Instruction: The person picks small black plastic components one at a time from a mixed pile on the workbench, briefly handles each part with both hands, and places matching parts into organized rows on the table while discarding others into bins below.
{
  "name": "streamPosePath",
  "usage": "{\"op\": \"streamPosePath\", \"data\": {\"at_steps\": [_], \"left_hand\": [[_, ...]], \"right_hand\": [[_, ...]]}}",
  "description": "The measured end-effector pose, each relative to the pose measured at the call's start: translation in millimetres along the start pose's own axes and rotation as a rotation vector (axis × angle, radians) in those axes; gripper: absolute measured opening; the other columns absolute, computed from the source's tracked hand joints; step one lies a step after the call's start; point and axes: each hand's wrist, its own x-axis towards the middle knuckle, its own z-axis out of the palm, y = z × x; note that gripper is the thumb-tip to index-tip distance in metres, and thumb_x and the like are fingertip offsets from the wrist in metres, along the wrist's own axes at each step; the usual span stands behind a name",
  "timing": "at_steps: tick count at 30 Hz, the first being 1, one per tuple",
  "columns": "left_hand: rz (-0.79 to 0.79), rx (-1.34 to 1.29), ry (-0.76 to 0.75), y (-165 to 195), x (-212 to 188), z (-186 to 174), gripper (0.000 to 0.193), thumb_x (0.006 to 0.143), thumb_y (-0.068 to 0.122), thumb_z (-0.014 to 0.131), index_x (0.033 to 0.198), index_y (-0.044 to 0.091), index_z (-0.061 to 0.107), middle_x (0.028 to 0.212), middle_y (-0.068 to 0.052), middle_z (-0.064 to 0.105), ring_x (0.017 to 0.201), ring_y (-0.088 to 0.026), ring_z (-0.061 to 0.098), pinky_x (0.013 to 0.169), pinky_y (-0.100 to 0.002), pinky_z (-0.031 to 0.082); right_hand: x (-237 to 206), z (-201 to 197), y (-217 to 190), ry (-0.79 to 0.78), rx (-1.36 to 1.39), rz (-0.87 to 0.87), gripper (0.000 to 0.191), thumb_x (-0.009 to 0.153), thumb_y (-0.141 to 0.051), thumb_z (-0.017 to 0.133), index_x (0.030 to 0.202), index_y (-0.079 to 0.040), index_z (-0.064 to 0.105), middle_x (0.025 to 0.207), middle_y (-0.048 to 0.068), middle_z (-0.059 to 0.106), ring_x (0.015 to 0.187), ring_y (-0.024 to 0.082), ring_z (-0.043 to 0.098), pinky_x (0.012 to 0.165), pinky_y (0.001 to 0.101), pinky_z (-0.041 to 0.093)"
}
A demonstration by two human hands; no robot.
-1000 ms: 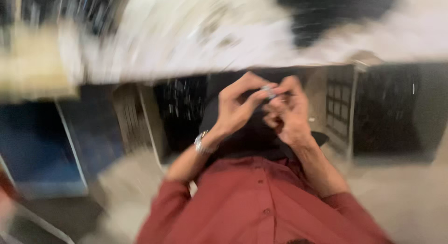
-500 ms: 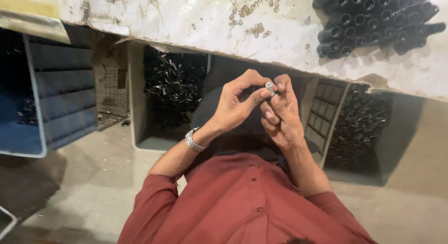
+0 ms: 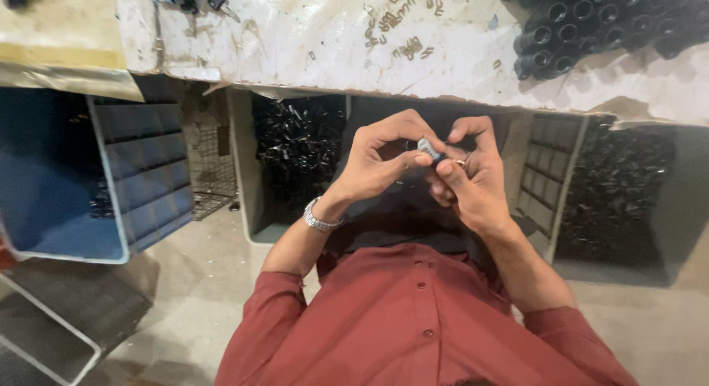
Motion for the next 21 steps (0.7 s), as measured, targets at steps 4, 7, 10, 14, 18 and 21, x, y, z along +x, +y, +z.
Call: {"op": "streamPosePath", "data": {"at_steps": [4, 7, 10, 14, 18, 21], "left_hand": [[-0.018, -0.09, -0.04, 8.1, -4.2, -8.2, 0.017, 0.093, 0.008, 0.079, 0.109, 0.004, 0.076, 0.107, -0.006, 0.064, 0.098, -0.014, 0.062, 0.084, -0.028, 0.053], [-0.005, -0.09, -0.059, 11.6, -11.5, -2.7, 0.018, 0.093, 0.016, 0.08, 0.105, 0.003, 0.076, 0.105, -0.005, 0.06, 0.093, -0.014, 0.058, 0.082, -0.028, 0.051], [0.051, -0.071, -0.016, 11.6, -23.0, 13.8, 0.022, 0.095, 0.024, 0.077, 0.103, 0.004, 0.075, 0.101, -0.004, 0.061, 0.091, -0.015, 0.056, 0.08, -0.029, 0.048], [0.014, 0.053, 0.09, 10.7, -33.9, 26.5, 0.027, 0.096, 0.03, 0.077, 0.102, 0.003, 0.075, 0.102, -0.006, 0.062, 0.092, -0.015, 0.057, 0.08, -0.029, 0.048], [0.007, 0.156, 0.076, 10.1, -30.0, 17.6, 0.028, 0.104, 0.029, 0.074, 0.122, 0.007, 0.073, 0.11, -0.01, 0.061, 0.1, -0.019, 0.059, 0.086, -0.032, 0.052], [-0.01, 0.034, -0.006, 7.9, -23.7, 9.4, 0.05, 0.117, 0.029, 0.059, 0.161, 0.017, 0.04, 0.125, -0.012, 0.057, 0.113, -0.02, 0.058, 0.104, -0.033, 0.048]], "right_hand": [[-5.1, 1.7, -9.9, -0.158, -0.371, 0.032, 0.022, 0.112, -0.03, 0.049, 0.11, -0.008, 0.052, 0.073, 0.001, 0.055, 0.063, 0.009, 0.05, 0.055, 0.0261, 0.041], [-14.8, 11.9, -14.1, -0.218, -0.484, -0.075, 0.034, 0.114, -0.031, 0.041, 0.107, -0.002, 0.058, 0.071, -0.001, 0.051, 0.062, 0.009, 0.046, 0.056, 0.0271, 0.042], [-29.1, 28.7, -11.8, -0.164, -0.482, -0.158, 0.037, 0.115, -0.031, 0.039, 0.108, 0.0, 0.058, 0.07, -0.001, 0.051, 0.059, 0.009, 0.048, 0.056, 0.0263, 0.043], [-42.6, 35.7, -6.7, -0.054, -0.291, 0.143, 0.041, 0.109, -0.033, 0.04, 0.107, 0.0, 0.064, 0.065, -0.001, 0.053, 0.055, 0.01, 0.046, 0.05, 0.0263, 0.041], [-32.3, 21.5, -4.1, -0.101, 0.235, 0.189, 0.042, 0.113, -0.037, 0.043, 0.11, 0.002, 0.059, 0.076, -0.001, 0.045, 0.064, 0.009, 0.04, 0.056, 0.0263, 0.036], [-25.4, 5.3, -11.6, -0.067, 0.388, 0.244, 0.039, 0.112, -0.037, 0.047, 0.106, 0.0, 0.056, 0.076, -0.001, 0.044, 0.064, 0.009, 0.039, 0.055, 0.0265, 0.033]]}}
